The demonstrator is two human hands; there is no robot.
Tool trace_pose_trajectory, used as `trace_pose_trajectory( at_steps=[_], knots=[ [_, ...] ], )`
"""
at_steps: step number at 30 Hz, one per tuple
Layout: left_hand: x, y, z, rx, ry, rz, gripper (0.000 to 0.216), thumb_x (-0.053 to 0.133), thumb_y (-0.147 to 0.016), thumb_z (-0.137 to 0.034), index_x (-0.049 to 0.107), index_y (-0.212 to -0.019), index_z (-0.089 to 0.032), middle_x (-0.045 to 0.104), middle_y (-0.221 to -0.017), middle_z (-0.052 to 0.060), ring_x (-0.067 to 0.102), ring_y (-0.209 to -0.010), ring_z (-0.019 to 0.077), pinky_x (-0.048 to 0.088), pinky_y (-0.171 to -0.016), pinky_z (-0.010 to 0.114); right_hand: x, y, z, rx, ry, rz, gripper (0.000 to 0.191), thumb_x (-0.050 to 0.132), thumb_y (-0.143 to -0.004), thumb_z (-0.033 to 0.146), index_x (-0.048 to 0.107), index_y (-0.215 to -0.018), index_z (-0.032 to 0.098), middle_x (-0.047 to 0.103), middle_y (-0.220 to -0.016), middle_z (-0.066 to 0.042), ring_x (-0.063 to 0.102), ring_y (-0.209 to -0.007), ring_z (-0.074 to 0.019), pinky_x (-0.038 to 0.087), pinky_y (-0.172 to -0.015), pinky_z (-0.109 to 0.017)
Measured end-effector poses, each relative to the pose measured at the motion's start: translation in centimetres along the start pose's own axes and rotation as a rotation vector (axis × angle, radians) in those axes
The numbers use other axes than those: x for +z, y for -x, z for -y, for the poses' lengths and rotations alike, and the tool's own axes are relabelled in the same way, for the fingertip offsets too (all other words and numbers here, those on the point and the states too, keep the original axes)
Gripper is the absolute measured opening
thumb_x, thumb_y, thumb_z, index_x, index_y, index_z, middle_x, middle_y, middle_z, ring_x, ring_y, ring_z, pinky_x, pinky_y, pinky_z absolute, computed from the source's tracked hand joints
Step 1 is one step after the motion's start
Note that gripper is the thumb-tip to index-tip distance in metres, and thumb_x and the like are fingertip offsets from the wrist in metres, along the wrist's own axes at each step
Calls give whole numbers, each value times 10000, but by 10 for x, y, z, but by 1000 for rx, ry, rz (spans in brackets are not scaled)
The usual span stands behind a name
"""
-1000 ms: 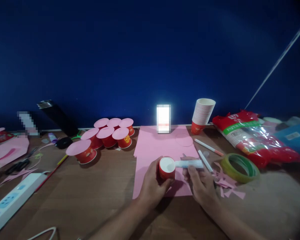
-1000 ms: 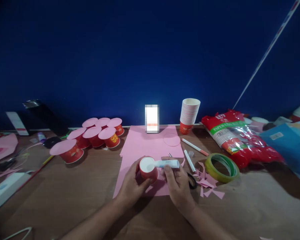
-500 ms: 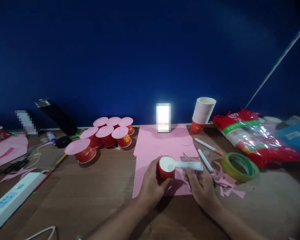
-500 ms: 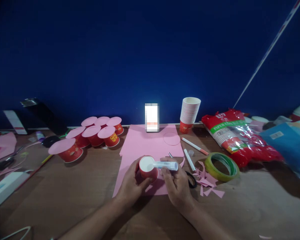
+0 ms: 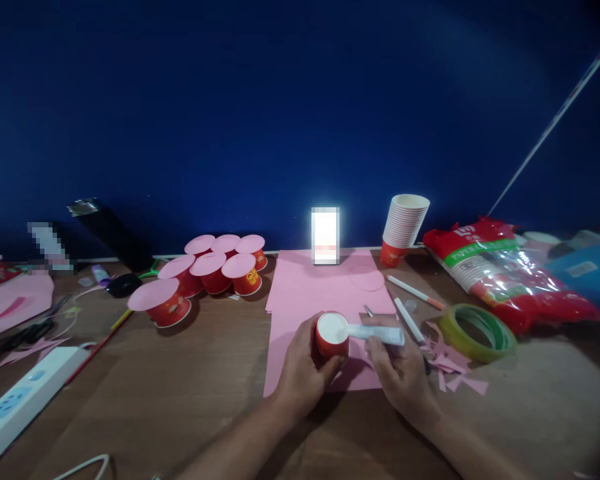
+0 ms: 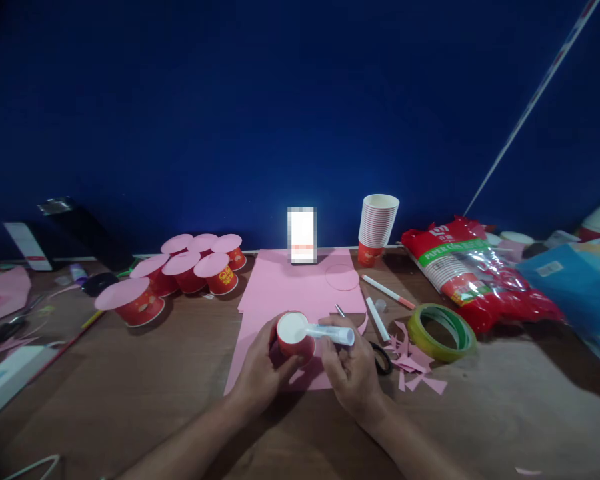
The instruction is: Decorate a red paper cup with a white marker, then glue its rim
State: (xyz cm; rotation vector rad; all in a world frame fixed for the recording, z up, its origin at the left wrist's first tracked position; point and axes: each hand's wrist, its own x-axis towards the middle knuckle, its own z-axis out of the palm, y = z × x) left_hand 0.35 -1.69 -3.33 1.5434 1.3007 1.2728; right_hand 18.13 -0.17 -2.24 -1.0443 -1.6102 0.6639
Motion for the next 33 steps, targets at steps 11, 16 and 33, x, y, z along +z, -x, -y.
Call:
trace_pose_trajectory(
  at_steps=[11, 16, 33],
  knots=[
    [2, 0, 3, 1, 21, 0, 606, 720, -745, -178, 487, -1302, -234, 598, -1286, 90, 568, -1191, 267, 434, -1045, 450, -2, -3, 8, -21, 70, 6, 150, 524, -885, 253, 600, -1003, 200, 634, -751, -10, 513, -507, -111, 458, -508, -242],
    [1, 0, 1, -4, 6, -3, 618, 722, -733, -169, 491, -1303, -227, 597, -1284, 96, 566, -1192, 276, 440, -1038, 452, -3, -4, 9, -44, 93, 5, 139, 518, -887, 262, 601, -980, 202, 639, -756, -17, 550, -544, -131, 489, -556, -263],
    [1, 1, 1, -8, -15, -15, 639, 729, -720, -159, 492, -1310, -231, 598, -1273, 103, 557, -1200, 289, 431, -1041, 474, -3, -5, 12, -85, 118, 11, 115, 510, -890, 233, 590, -972, 225, 665, -772, -6, 618, -612, -156, 513, -617, -279]
  ],
)
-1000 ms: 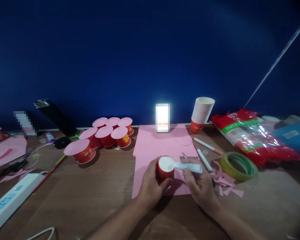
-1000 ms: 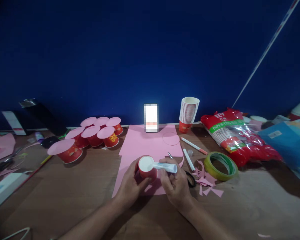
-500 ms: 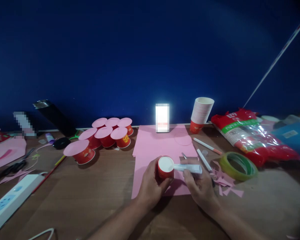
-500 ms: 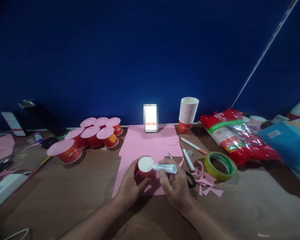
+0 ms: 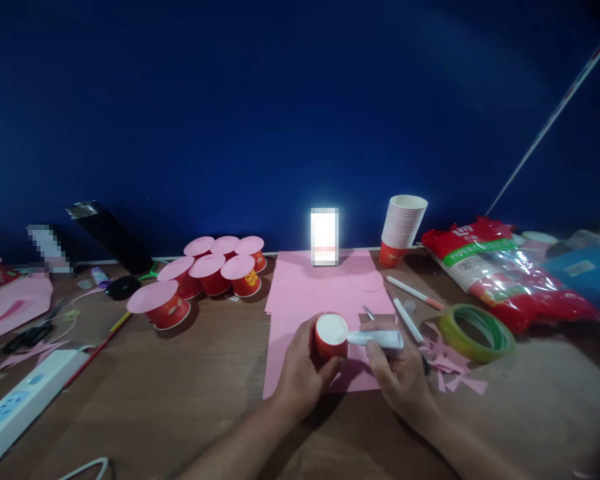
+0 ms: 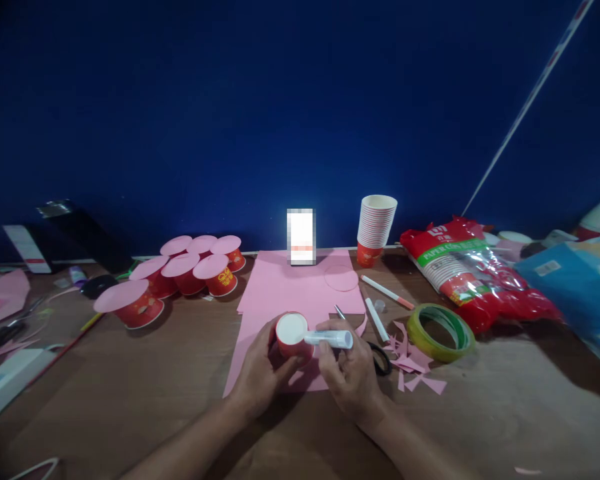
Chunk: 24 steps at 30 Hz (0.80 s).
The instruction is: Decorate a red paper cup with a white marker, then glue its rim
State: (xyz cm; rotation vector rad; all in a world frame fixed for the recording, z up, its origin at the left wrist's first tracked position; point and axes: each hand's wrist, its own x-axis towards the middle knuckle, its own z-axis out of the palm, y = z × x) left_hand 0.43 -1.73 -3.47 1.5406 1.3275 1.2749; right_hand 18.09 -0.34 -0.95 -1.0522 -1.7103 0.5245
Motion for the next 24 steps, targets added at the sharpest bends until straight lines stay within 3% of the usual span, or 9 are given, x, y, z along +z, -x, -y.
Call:
trace_pose_trajectory(
  at_steps=[7, 13, 19, 24],
  knots=[
    [-1, -2, -1, -16, -17, 6, 627, 729, -729, -171, 481, -1302, -228, 594, -1279, 95, 559, -1194, 271, 427, -1046, 450, 0, 1, 4, -52, 22, -3, 88, 528, -859, 224, 598, -911, 214, 668, -741, -14, 617, -587, -160, 502, -557, -269],
    [0, 0, 0, -9, 2, 7, 640, 719, -721, -143, 482, -1309, -227, 600, -1276, 97, 568, -1183, 277, 432, -1037, 458, 1, 7, -2, 124, -74, -38, 108, 547, -865, 264, 603, -929, 196, 609, -616, 12, 522, -444, -125, 435, -434, -246],
    [0, 0, 2, -11, 0, 5, 629, 725, -727, -158, 479, -1301, -225, 589, -1281, 102, 558, -1191, 276, 429, -1039, 456, 1, 6, 2, 114, -122, -54, 147, 537, -876, 268, 595, -987, 192, 669, -786, -31, 566, -521, -119, 425, -430, -219],
    [0, -1, 0, 0, -15, 8, 625, 726, -722, -153, 484, -1293, -230, 594, -1270, 88, 563, -1179, 266, 430, -1037, 447, 2, 5, -1, 80, -100, -49, 156, 536, -875, 240, 592, -1014, 198, 655, -772, -17, 567, -530, -112, 444, -450, -210]
  ],
)
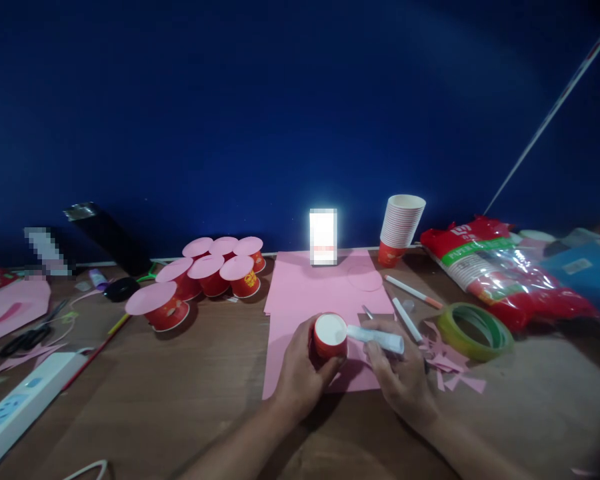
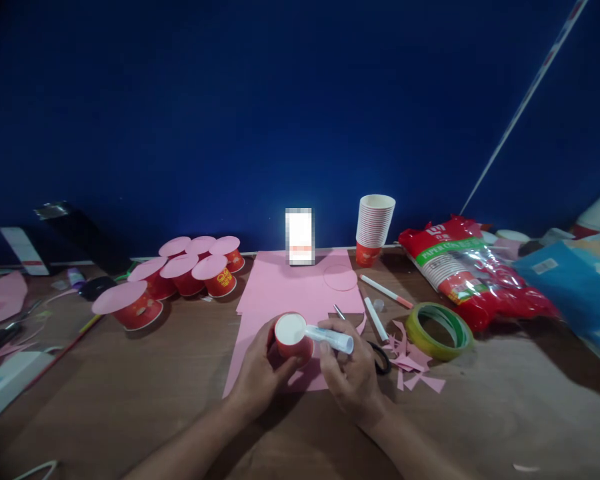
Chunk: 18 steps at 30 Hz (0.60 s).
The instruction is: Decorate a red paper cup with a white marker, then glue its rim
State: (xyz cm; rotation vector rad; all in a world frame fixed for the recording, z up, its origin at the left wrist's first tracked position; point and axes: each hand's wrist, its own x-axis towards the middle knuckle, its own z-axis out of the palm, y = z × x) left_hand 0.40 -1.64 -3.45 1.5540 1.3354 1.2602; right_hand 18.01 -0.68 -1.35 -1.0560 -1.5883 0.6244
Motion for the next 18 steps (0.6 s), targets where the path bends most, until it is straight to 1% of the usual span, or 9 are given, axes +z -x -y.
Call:
trace_pose_trajectory(
  at_steps=[6, 11, 15, 18],
  knots=[
    [0, -1, -2, 2, -9, -2, 603, 722, -724, -150, 496, -1277, -233, 605, -1250, 76, 573, -1159, 247, 447, -1019, 416, 0, -1, -3, -26, 20, 15, 159, 518, -886, 236, 587, -1026, 208, 655, -793, -8, 534, -501, -96, 447, -460, -212],
    [0, 0, 0, -2, -10, -14, 616, 734, -719, -168, 495, -1282, -241, 609, -1256, 71, 576, -1162, 250, 447, -1021, 417, 0, -1, -2, -27, 21, 21, 129, 528, -884, 247, 590, -990, 207, 621, -708, 16, 545, -516, -110, 465, -481, -218],
    [1, 0, 2, -12, -3, -10, 621, 731, -718, -153, 493, -1284, -246, 613, -1251, 68, 580, -1158, 248, 444, -1025, 419, 1, 0, -2, -17, 25, 24, 115, 533, -886, 246, 592, -972, 198, 570, -621, 39, 507, -460, -103, 436, -427, -207],
    [1, 0, 1, -21, 9, -7, 619, 728, -718, -147, 495, -1283, -241, 614, -1252, 73, 581, -1160, 251, 443, -1026, 422, 1, -1, 0, -67, 44, -2, 100, 549, -873, 228, 598, -953, 192, 610, -665, 21, 557, -493, -106, 465, -452, -203]
  ],
)
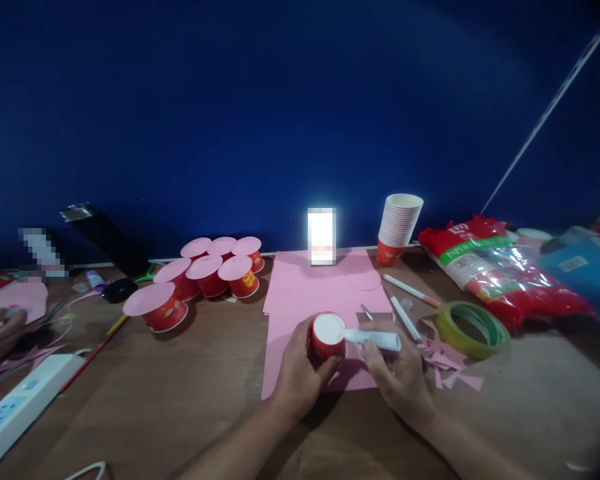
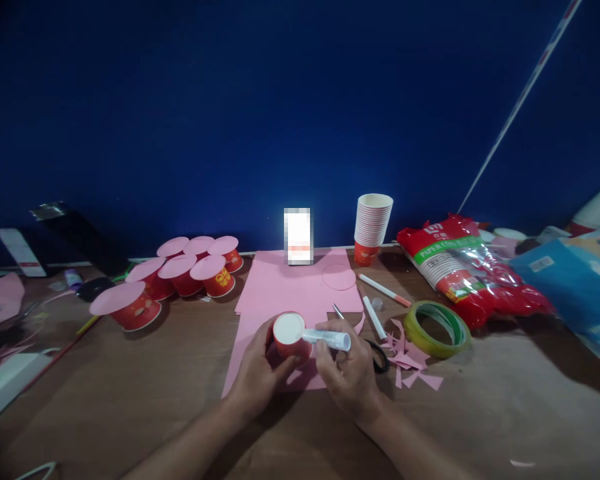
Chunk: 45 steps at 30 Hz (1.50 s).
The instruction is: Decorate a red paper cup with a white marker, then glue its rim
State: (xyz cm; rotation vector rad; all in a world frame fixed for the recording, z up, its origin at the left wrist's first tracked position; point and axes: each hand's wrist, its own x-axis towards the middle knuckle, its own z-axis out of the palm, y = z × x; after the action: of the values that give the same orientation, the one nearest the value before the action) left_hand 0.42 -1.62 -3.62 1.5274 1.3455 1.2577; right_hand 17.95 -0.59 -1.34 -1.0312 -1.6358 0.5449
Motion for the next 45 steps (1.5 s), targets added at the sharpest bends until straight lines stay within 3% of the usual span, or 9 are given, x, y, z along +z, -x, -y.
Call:
trace_pose_trajectory(
  at_steps=[7, 19, 45],
  knots=[
    [-1, -1, -3, -3, 5, -12, 587, 737, -729, -184, 506, -1265, -242, 628, -1225, 69, 601, -1126, 242, 466, -996, 407, 0, -2, 5, -128, 58, -17, 79, 570, -842, 172, 595, -913, 194, 614, -673, 33, 558, -485, -86, 461, -454, -176],
    [0, -3, -3, -11, -7, -43, 568, 763, -721, -247, 530, -1238, -219, 655, -1179, 86, 626, -1079, 251, 489, -954, 409, 2, -1, 5, -130, 113, 6, 30, 543, -867, 184, 563, -876, 205, 582, -606, 54, 527, -461, -83, 434, -452, -176],
    [0, -2, -5, -23, 47, -25, 584, 742, -719, -183, 500, -1250, -211, 627, -1224, 82, 598, -1138, 241, 464, -999, 407, 1, -3, 1, -66, 69, -3, 74, 553, -859, 191, 587, -924, 201, 612, -647, 30, 540, -482, -106, 441, -451, -212]
  ],
)
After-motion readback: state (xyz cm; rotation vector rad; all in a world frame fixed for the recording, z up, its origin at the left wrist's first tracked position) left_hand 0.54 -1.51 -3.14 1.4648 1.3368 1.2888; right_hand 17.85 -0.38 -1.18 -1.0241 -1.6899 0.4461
